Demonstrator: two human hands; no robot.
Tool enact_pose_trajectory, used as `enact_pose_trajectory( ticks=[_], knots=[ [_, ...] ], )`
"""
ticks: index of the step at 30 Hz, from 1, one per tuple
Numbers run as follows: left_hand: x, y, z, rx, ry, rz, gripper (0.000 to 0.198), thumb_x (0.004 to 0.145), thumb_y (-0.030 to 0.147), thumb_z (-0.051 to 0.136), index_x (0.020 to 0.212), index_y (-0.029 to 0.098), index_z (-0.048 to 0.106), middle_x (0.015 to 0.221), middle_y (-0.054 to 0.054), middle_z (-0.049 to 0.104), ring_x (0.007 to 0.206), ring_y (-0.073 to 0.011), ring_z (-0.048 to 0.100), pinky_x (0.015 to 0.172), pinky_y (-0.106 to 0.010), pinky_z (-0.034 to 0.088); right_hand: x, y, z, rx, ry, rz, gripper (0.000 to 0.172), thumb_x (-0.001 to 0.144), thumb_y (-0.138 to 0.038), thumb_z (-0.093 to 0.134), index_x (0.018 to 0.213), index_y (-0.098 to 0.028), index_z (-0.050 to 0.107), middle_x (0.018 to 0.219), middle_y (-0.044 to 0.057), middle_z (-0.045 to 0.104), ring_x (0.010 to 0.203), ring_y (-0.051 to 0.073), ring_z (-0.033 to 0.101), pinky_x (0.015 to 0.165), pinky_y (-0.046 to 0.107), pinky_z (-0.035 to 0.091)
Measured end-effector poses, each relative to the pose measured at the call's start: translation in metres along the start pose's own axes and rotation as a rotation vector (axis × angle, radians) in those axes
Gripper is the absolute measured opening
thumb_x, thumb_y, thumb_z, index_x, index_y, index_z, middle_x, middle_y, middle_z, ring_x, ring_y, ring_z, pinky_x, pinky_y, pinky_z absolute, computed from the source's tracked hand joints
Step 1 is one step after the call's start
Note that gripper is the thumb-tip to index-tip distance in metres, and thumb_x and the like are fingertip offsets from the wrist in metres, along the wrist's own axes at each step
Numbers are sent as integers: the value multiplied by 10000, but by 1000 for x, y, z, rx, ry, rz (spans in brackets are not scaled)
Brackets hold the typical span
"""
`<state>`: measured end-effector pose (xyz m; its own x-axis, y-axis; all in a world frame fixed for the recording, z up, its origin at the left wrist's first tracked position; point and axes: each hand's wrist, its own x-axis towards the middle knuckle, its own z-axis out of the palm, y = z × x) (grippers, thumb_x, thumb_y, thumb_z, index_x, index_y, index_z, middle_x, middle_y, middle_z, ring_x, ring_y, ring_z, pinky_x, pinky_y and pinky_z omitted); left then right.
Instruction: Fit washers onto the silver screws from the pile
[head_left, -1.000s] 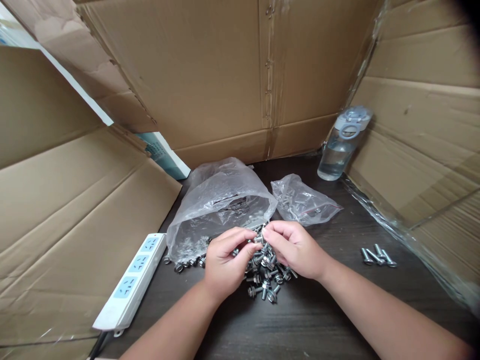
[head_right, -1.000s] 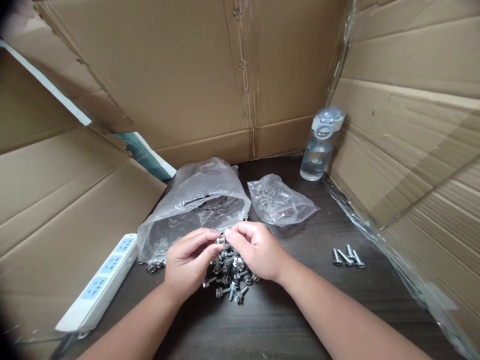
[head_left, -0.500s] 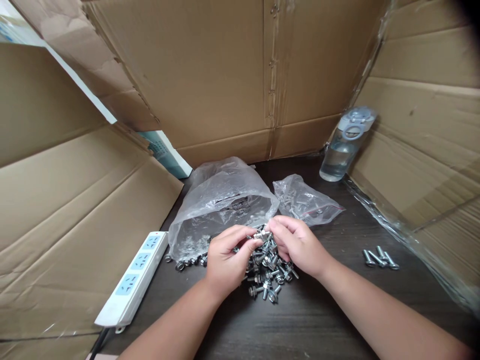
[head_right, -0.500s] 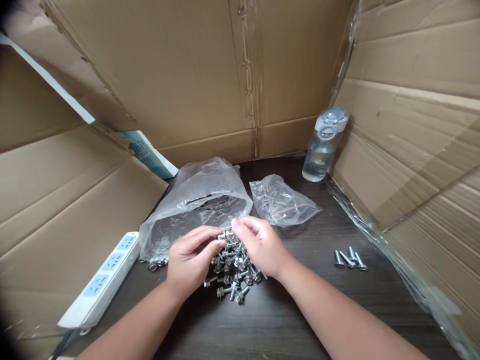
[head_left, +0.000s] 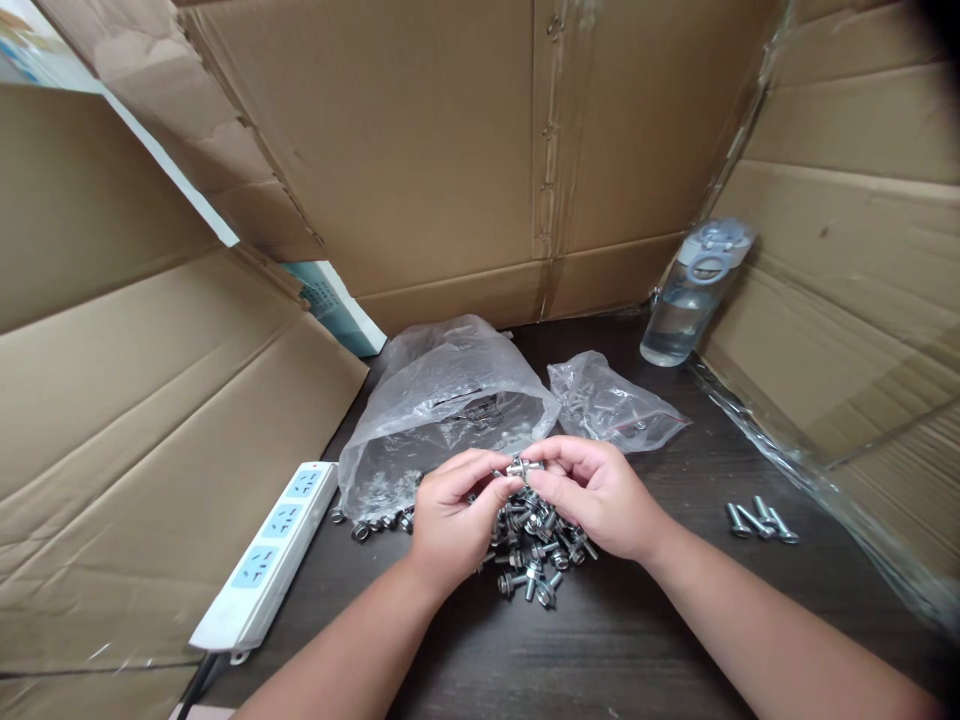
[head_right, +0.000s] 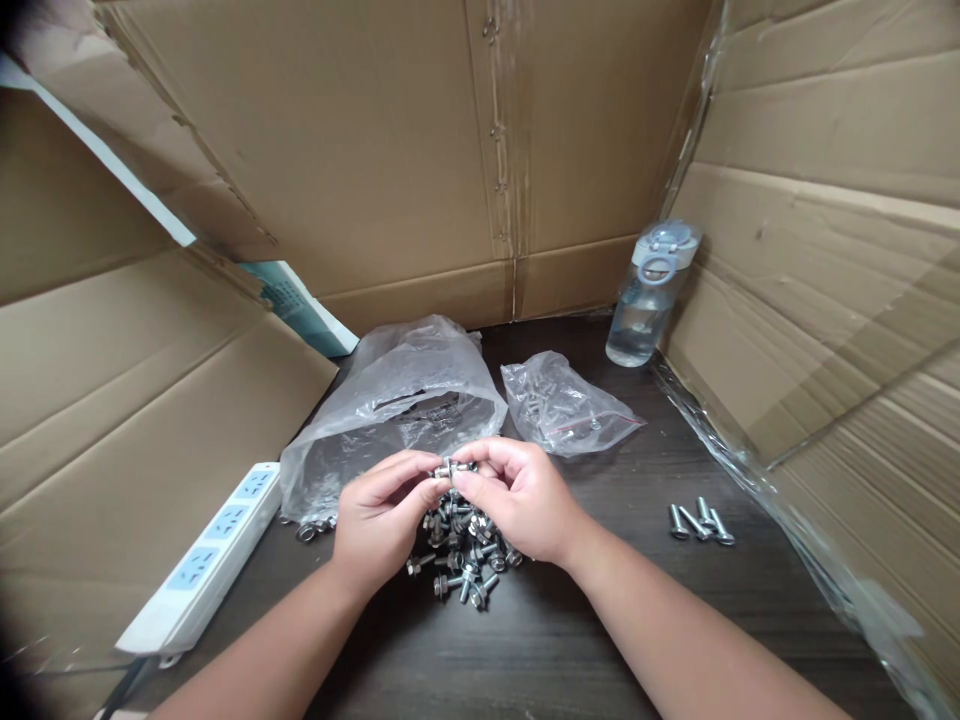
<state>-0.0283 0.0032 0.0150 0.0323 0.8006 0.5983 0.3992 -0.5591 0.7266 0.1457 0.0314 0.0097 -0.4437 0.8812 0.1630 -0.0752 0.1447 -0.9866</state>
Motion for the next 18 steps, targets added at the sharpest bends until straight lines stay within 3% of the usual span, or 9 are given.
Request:
enact_pose_trajectory(
  ticks=[5,10,18],
  knots=[
    [-1,-1,1,45,-3,150,94,783,91,717,845,161,710,770,-26,704,681,-105,652,651,-177,528,1,-3,0,78,-42,46,230,833,-340,656,904,-121,646,562,-55,468,429,53,373,409,208,286],
    [-2,-2,0,97,-34,258,128,786,59,707,878,148,692,796,-40,698,720,-110,664,684,-181,536,2,-7,-1,74,-66,104,281,834,-388,620,711,-136,597,490,-57,436,394,56,369,392,207,263],
    [-3,-1,0,103,-51,256,143,792,51,701,897,148,688,809,-40,698,731,-105,664,694,-174,536,3,3,3,155,-46,219,407,861,-509,576,636,-173,527,399,-93,309,343,59,276,358,207,253]
  ],
)
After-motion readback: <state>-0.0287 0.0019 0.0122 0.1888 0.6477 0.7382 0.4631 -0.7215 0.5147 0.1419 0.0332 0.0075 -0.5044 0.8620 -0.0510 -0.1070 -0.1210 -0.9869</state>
